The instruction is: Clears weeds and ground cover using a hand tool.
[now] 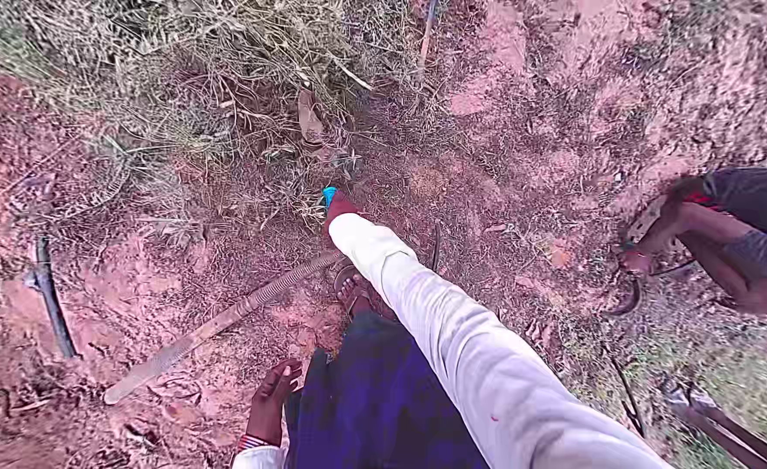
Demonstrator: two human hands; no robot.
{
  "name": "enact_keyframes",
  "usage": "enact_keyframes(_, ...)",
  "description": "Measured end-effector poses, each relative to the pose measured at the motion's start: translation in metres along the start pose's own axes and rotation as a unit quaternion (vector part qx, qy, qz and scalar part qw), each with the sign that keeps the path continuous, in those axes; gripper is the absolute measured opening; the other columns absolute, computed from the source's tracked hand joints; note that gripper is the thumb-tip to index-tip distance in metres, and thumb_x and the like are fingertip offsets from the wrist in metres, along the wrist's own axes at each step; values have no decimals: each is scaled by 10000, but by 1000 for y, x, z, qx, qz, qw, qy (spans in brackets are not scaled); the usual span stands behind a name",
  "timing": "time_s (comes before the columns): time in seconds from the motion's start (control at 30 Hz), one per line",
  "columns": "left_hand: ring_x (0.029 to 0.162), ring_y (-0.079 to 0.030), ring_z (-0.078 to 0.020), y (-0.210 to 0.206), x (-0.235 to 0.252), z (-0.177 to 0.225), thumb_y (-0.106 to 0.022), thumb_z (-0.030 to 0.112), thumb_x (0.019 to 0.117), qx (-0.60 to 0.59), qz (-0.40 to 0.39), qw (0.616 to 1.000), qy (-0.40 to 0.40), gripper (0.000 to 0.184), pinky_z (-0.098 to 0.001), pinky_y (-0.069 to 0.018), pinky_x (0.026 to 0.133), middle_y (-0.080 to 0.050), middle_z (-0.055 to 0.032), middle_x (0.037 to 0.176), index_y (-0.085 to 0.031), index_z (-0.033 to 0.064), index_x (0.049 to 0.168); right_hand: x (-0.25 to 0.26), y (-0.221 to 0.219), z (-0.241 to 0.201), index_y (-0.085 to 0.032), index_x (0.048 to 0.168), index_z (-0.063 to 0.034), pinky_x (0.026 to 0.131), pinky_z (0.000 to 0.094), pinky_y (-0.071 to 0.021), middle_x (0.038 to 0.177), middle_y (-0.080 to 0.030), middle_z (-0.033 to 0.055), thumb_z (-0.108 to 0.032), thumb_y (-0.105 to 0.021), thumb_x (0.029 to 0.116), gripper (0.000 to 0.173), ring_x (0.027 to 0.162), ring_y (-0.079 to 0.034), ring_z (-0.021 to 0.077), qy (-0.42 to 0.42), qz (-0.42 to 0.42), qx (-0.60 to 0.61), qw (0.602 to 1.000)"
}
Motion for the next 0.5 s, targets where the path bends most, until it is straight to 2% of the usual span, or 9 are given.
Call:
enact_keyframes(0.1, 995, -673, -143, 6, 3, 10, -440, 57, 1067, 10, 10, 1000, 5, 293, -301, -552, 880, -672, -167, 1175, -566, -108, 1273, 8, 32, 14, -264, 1580, 18, 1116, 553, -424, 1520, -465, 275, -143, -588, 1030, 658, 1387, -506, 393, -38, 5, -3, 999)
enact_keyframes(0.13, 996, -669, -145, 8, 4, 14, -431, 50, 1068, 5, 14, 1000, 2, 298, -303, -551, 879, -665, -174, 1183, -556, -114, 1283, 5, 44, 25, -287, 1568, 34, 1121, 558, -414, 1526, -453, 284, -141, -577, 1037, 630, 1395, -493, 400, -55, 7, -4, 998)
enact_keyframes(0.17, 987, -671, -136, 10, 5, 19, -426, 50, 1067, -1, 18, 1000, -5, 298, -297, -554, 873, -666, -167, 1174, -556, -111, 1282, -2, 57, 41, -308, 1550, 54, 1114, 564, -419, 1514, -455, 296, -149, -618, 1011, 653, 1388, -494, 410, -73, 8, -17, 997)
enact_keyframes(0.27, 957, -675, -107, 8, 4, 32, -426, 51, 1067, -21, 15, 1000, -14, 290, -272, -556, 858, -671, -142, 1158, -560, -108, 1269, -30, 94, 121, -335, 1532, 59, 1085, 553, -441, 1446, -520, 295, -205, -665, 982, 694, 1336, -541, 403, -145, 26, -35, 988)
enact_keyframes(0.37, 932, -688, -83, -2, 9, 42, -430, 48, 1059, -35, -3, 999, -24, 264, -249, -569, 836, -691, -96, 1098, -571, -91, 1233, -18, 139, 207, -325, 1543, 41, 1106, 535, -429, 1455, -525, 280, -278, -651, 999, 710, 1351, -537, 389, -236, 113, -10, 965)
enact_keyframes(0.4, 931, -692, -79, -4, 11, 42, -433, 51, 1055, -35, -5, 999, -25, 264, -245, -573, 834, -694, -87, 1091, -576, -87, 1229, -9, 152, 223, -401, 1500, 54, 1103, 540, -431, 1437, -542, 284, -289, -646, 1001, 653, 1344, -545, 391, -254, 155, -5, 955)
enact_keyframes(0.43, 934, -693, -80, -4, 12, 38, -438, 51, 1051, -34, -6, 999, -21, 267, -247, -573, 840, -697, -88, 1097, -580, -88, 1229, -3, 161, 229, -494, 1428, 74, 1099, 548, -428, 1411, -560, 292, -274, -650, 994, 577, 1331, -553, 395, -262, 196, -6, 945)
enact_keyframes(0.47, 932, -695, -77, -4, 14, 33, -440, 52, 1048, -32, -4, 999, -18, 267, -244, -576, 847, -699, -86, 1092, -582, -87, 1225, -3, 168, 221, -516, 1406, 83, 1121, 534, -407, 1429, -544, 291, -244, -633, 1000, 534, 1353, -532, 386, -270, 196, -18, 942)
enact_keyframes(0.5, 937, -693, -81, -3, 16, 27, -437, 54, 1050, -29, -2, 1000, -12, 269, -246, -575, 857, -693, -90, 1096, -575, -91, 1229, -10, 173, 199, -450, 1460, 89, 1169, 508, -347, 1518, -456, 289, -218, -559, 1053, 521, 1431, -448, 371, -276, 111, -39, 954)
Point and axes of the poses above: each hand's wrist, its own x-axis towards the middle knuckle, its own y-axis out of the back of the hand, z = x × y, the point moved 9 cm from there along x, towards the middle knuckle
